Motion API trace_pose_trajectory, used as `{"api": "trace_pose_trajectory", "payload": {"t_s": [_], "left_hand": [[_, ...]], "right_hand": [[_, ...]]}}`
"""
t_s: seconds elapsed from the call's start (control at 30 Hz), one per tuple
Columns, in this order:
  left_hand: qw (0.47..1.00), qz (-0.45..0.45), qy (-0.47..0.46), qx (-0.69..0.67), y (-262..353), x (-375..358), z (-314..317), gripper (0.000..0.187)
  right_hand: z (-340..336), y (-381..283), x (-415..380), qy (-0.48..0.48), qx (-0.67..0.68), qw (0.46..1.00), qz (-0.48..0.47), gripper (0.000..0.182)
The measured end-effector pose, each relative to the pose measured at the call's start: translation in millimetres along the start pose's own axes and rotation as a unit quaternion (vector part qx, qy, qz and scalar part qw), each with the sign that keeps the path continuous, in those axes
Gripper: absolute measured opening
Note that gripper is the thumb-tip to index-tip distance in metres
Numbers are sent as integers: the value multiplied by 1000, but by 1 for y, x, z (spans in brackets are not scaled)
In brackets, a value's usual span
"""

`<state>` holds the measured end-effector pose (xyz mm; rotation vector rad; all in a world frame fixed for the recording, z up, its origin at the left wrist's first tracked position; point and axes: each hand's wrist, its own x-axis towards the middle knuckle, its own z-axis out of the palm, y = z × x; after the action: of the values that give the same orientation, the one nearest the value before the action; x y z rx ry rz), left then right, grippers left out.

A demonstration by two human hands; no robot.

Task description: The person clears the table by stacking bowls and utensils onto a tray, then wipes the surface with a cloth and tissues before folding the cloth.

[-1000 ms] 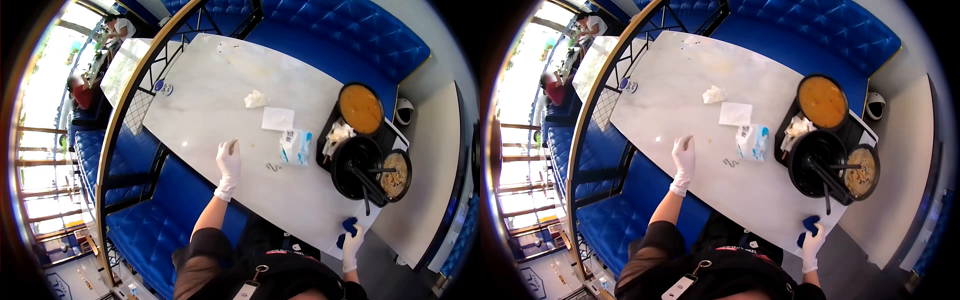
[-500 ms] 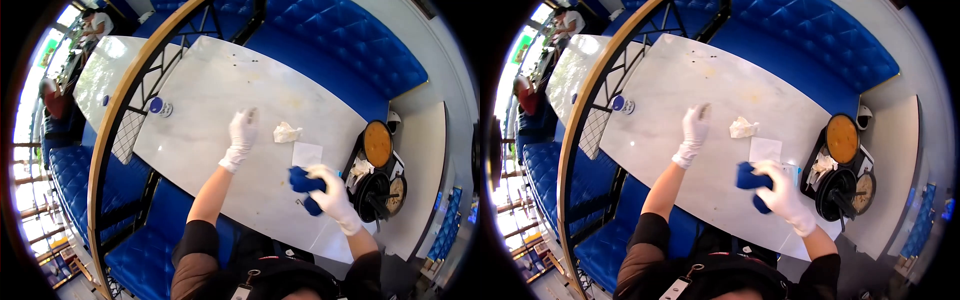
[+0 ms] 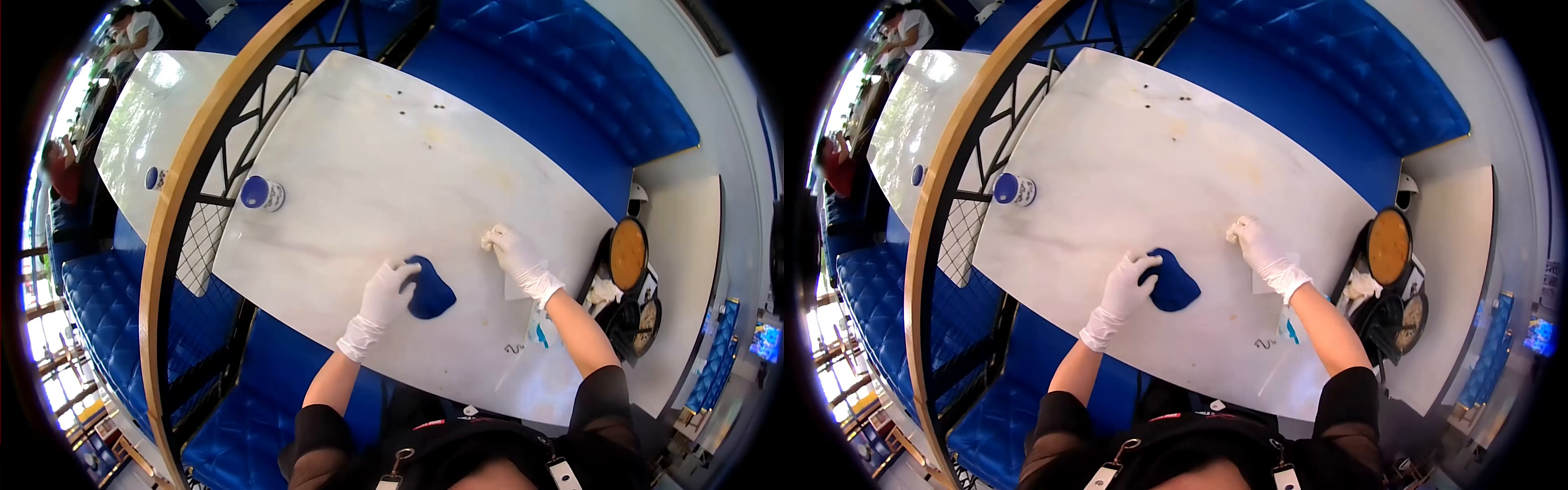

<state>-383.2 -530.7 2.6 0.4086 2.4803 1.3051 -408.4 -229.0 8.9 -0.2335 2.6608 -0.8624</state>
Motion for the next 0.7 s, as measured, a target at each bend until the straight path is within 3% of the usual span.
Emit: {"api": "trace_pose_trajectory", "payload": {"t_s": [0.03,0.1,0.17,0.2,0.23,0.27,0.33,0.37,0.43,0.47,0.53,0.6,0.67,0.7], "left_hand": [[999,-6,-19,-42,-2,1,-4,33],[994,-12,-14,-110,-6,1,-25,31],[984,-17,-14,-179,-10,-7,-50,29],[964,-87,-17,-251,-12,-14,-66,27],[934,-155,-21,-320,-18,-18,-77,25],[934,-153,-18,-322,-29,-18,-84,25],[977,-65,48,-198,-47,-16,-92,24],[977,-63,51,-197,-53,-14,-92,24],[976,-102,91,-169,-62,-11,-88,26],[974,-104,106,-174,-62,-8,-87,28],[968,-129,100,-191,-66,-6,-90,28],[967,-136,100,-193,-71,-4,-88,28],[970,-140,88,-179,-68,-1,-92,28],[973,-143,78,-162,-66,2,-93,28]], "right_hand": [[3,1,15,-2,-3,1000,-5,20],[8,9,56,82,146,985,-34,14],[-29,-28,118,86,76,993,-16,16],[-51,-56,153,133,82,980,-122,16],[-55,-58,200,137,62,978,-142,14],[-78,-86,229,133,-49,975,-169,12],[-81,-96,304,145,-43,959,-241,12],[-76,-99,333,147,-44,958,-244,12],[-59,-94,374,78,31,987,-135,11],[-45,-82,386,80,31,987,-135,11],[-18,-58,397,104,212,958,-161,11],[-16,-50,356,34,170,948,-265,10],[-37,-69,267,-65,243,949,-189,9],[-26,-50,243,-142,314,925,-162,9]]}}
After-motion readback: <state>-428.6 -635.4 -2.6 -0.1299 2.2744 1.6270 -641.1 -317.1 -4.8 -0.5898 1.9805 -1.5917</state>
